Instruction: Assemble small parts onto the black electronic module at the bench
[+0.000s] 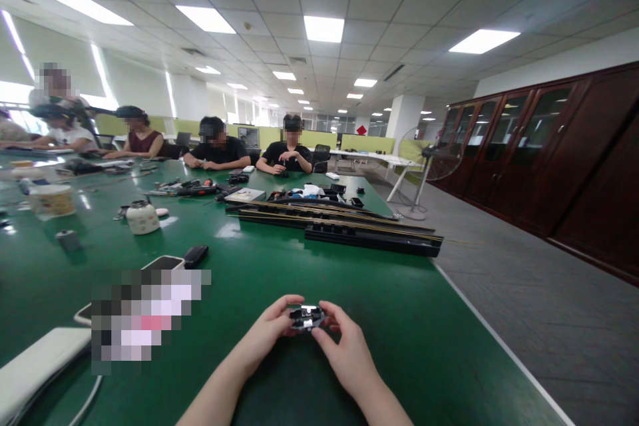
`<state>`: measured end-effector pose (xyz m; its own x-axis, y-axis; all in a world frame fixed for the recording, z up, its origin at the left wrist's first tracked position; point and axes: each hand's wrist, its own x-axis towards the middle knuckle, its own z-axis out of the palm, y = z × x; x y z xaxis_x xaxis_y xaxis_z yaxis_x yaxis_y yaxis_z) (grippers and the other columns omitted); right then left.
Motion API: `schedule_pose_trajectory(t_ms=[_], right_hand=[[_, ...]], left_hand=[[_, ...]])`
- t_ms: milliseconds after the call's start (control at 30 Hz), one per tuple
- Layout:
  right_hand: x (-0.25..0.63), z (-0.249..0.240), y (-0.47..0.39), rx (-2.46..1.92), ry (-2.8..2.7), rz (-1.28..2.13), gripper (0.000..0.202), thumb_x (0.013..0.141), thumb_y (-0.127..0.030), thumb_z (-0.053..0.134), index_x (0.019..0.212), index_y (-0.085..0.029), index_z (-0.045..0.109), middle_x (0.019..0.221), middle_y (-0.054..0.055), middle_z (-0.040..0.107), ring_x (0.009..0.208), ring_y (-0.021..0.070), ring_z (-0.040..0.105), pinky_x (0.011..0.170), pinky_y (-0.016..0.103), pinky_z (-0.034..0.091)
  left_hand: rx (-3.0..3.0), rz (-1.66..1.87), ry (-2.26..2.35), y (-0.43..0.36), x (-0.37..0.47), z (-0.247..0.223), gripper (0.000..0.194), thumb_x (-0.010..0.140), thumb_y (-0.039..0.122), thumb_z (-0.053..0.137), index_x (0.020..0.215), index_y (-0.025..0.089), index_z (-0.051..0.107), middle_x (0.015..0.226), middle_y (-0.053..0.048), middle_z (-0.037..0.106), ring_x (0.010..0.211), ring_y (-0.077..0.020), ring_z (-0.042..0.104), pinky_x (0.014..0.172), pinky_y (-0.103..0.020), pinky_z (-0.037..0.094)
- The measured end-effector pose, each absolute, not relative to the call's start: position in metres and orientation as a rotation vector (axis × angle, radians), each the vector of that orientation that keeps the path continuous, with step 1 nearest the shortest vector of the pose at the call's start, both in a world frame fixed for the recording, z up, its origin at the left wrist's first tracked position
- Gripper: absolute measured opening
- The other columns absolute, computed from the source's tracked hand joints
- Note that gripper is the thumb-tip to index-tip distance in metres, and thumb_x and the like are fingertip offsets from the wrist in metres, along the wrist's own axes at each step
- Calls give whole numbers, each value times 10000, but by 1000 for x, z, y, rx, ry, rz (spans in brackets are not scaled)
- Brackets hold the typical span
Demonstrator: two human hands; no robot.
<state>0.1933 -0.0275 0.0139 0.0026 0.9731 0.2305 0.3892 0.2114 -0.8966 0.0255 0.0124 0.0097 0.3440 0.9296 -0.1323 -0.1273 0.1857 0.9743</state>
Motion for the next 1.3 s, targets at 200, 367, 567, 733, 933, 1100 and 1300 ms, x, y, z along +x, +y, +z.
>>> schedule_pose_trajectory(t_ms=[200, 367, 567, 733, 933, 1100, 1300], right_hand=[[193, 15, -28, -1335, -1542, 783, 368, 708, -233, 584, 1074, -208, 564, 974, 41, 651, 883, 201, 600, 812, 331, 458], [192, 15, -27, -1307, -1521, 746, 360, 705, -231, 586, 1063, -198, 567, 973, 48, 652, 875, 199, 603, 797, 315, 470], [191, 16, -29, -1289, -1532, 666, 353, 685, -175, 588, 1036, -212, 579, 1040, 58, 625, 972, 223, 564, 850, 353, 444], [191, 17, -29, -1231, -1550, 659, 343, 650, -129, 598, 979, -224, 606, 1094, 58, 588, 1061, 231, 512, 931, 377, 390], [186, 20, -31, -1232, -1572, 696, 376, 625, -81, 585, 976, -214, 607, 1135, 66, 554, 1095, 225, 486, 973, 371, 352], [183, 16, -32, -1230, -1582, 627, 412, 616, -56, 556, 997, -210, 587, 1145, 78, 548, 1093, 226, 487, 969, 377, 354], [182, 20, -32, -1253, -1673, 553, 382, 622, -76, 569, 958, -250, 619, 1131, 68, 556, 1103, 238, 470, 958, 398, 347]], left_hand=[[998, 924, 851, 12, 27, 9, 343, 649, 172, 514, 990, 172, 548, 898, -47, 643, 732, -138, 566, 667, -258, 392], [727, 929, 640, 7, 35, 12, 312, 644, 176, 507, 950, 149, 565, 876, -70, 644, 697, -145, 583, 656, -268, 413], [373, 913, 435, -2, 45, 17, 328, 780, 265, 438, 1079, 149, 506, 919, -97, 641, 759, -167, 608, 739, -305, 430], [277, 924, 385, -4, 54, 14, 409, 791, 362, 469, 1168, 207, 440, 994, -103, 621, 864, -217, 614, 777, -331, 428], [211, 891, 281, -6, 56, 14, 487, 774, 467, 455, 1134, 141, 497, 1018, -143, 605, 969, -264, 577, 820, -364, 425], [180, 857, 275, -2, 55, 14, 445, 780, 450, 454, 1000, 87, 588, 939, -151, 633, 918, -255, 596, 793, -352, 448], [166, 908, 371, 3, 58, 13, 381, 799, 390, 452, 878, 58, 619, 835, -131, 655, 735, -193, 631, 714, -322, 487]])
